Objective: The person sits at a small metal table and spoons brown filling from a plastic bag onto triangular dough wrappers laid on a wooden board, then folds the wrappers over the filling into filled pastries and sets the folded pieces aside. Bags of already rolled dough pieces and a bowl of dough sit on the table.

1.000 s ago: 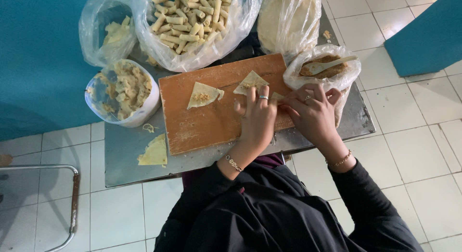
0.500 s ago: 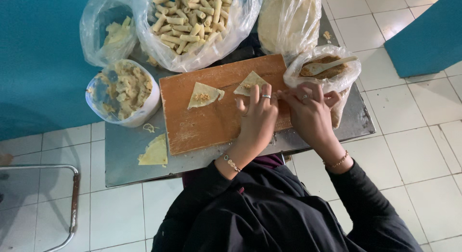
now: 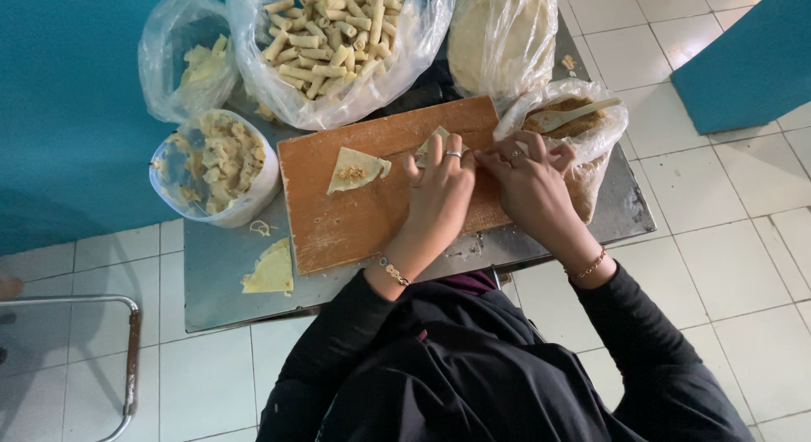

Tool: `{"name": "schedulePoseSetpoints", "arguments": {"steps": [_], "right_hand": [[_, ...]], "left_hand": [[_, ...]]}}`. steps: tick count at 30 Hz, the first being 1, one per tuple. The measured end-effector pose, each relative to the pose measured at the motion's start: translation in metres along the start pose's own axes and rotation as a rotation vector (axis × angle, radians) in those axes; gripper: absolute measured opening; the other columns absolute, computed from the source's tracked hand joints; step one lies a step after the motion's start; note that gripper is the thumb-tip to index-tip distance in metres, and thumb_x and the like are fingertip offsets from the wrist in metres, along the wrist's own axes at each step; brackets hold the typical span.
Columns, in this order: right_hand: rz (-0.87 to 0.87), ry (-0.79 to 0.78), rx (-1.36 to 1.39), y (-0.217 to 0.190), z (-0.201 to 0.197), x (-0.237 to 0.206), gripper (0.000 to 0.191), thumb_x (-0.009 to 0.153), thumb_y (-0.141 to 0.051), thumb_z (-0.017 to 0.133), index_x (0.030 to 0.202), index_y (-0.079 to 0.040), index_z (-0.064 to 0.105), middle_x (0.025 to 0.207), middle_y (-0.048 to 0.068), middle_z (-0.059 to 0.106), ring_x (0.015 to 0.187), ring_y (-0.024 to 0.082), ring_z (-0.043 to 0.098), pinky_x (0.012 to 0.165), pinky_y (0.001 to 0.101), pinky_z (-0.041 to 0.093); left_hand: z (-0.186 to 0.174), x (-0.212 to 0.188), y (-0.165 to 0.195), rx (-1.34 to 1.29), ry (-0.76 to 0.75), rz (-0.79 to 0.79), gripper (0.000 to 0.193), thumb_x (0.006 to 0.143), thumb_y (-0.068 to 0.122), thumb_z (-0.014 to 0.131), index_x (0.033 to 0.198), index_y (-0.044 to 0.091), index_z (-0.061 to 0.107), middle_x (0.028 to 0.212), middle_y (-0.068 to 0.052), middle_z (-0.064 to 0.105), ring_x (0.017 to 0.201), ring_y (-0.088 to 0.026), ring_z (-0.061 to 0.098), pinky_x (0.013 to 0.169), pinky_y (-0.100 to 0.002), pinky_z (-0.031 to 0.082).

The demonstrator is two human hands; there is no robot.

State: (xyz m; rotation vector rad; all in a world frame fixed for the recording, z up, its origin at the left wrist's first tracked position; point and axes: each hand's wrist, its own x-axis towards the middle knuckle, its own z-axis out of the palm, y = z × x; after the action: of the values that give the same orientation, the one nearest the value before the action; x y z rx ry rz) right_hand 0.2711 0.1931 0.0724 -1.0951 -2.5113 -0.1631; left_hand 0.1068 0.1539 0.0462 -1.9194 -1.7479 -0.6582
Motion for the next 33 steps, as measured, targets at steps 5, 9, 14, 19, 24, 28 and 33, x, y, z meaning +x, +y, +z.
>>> {"name": "schedulePoseSetpoints", "arguments": {"steps": [5, 9, 14, 19, 24, 28, 33], "right_hand": [[-0.072, 0.034, -0.005, 0.006, 0.002, 0.01, 0.035, 0.092, -0.015, 0.067, 0.124, -0.021, 0.077, 0.127, 0.003, 0.069, 0.131, 0.026, 0.051, 0.099, 0.0589, 0.028], [-0.049, -0.001, -0.017, 0.004, 0.0, 0.023, 0.022, 0.096, -0.021, 0.067, 0.115, -0.022, 0.078, 0.121, -0.002, 0.07, 0.13, 0.025, 0.053, 0.099, 0.057, 0.03], [-0.066, 0.086, 0.092, -0.008, -0.023, 0.026, 0.022, 0.094, -0.022, 0.071, 0.114, -0.018, 0.077, 0.12, 0.001, 0.071, 0.124, 0.024, 0.054, 0.098, 0.0528, 0.029], [-0.186, -0.165, 0.437, -0.015, -0.035, 0.045, 0.024, 0.09, -0.013, 0.069, 0.113, -0.008, 0.074, 0.108, 0.005, 0.073, 0.095, 0.019, 0.069, 0.081, 0.0352, 0.049], [-0.272, -0.371, 0.839, -0.023, -0.015, 0.112, 0.029, 0.097, -0.017, 0.069, 0.124, -0.006, 0.073, 0.098, 0.004, 0.079, 0.074, 0.01, 0.071, 0.061, 0.0276, 0.055], [0.007, -0.138, 1.038, -0.053, 0.008, 0.186, 0.034, 0.103, -0.019, 0.067, 0.135, -0.007, 0.07, 0.106, 0.01, 0.075, 0.084, 0.015, 0.066, 0.078, 0.0304, 0.055], [-0.198, 0.136, 1.009, -0.061, 0.007, 0.203, 0.043, 0.107, -0.018, 0.068, 0.144, -0.002, 0.056, 0.139, 0.016, 0.061, 0.114, 0.021, 0.072, 0.092, 0.0301, 0.061]], "left_hand": [[-0.003, 0.001, -0.016, -0.097, -0.116, 0.005, 0.018, 0.083, 0.012, 0.07, 0.1, 0.015, 0.076, 0.135, -0.01, 0.06, 0.129, -0.027, 0.05, 0.1, -0.056, 0.03], [-0.017, 0.001, -0.036, -0.217, -0.048, -0.092, 0.027, 0.088, 0.016, 0.073, 0.114, 0.015, 0.077, 0.131, -0.013, 0.057, 0.125, -0.03, 0.048, 0.098, -0.059, 0.03], [-0.054, -0.019, -0.063, -0.24, 0.027, -0.237, 0.026, 0.09, 0.019, 0.074, 0.115, 0.018, 0.078, 0.126, -0.009, 0.056, 0.122, -0.029, 0.05, 0.092, -0.054, 0.03], [-0.068, -0.037, -0.073, -0.31, 0.009, -0.285, 0.017, 0.096, 0.02, 0.072, 0.113, 0.02, 0.078, 0.115, -0.002, 0.058, 0.113, -0.023, 0.053, 0.089, -0.051, 0.029], [-0.052, -0.036, -0.074, -0.364, 0.041, -0.317, 0.014, 0.09, 0.023, 0.073, 0.102, 0.019, 0.078, 0.099, -0.001, 0.063, 0.1, -0.024, 0.06, 0.085, -0.048, 0.033], [-0.041, -0.034, -0.071, -0.398, 0.037, -0.314, 0.011, 0.089, 0.025, 0.073, 0.097, 0.018, 0.076, 0.098, -0.002, 0.064, 0.097, -0.023, 0.063, 0.089, -0.046, 0.039], [-0.031, -0.023, -0.078, -0.342, -0.052, -0.298, 0.014, 0.09, 0.024, 0.072, 0.097, 0.013, 0.076, 0.096, -0.007, 0.064, 0.095, -0.027, 0.063, 0.085, -0.045, 0.043]]}}
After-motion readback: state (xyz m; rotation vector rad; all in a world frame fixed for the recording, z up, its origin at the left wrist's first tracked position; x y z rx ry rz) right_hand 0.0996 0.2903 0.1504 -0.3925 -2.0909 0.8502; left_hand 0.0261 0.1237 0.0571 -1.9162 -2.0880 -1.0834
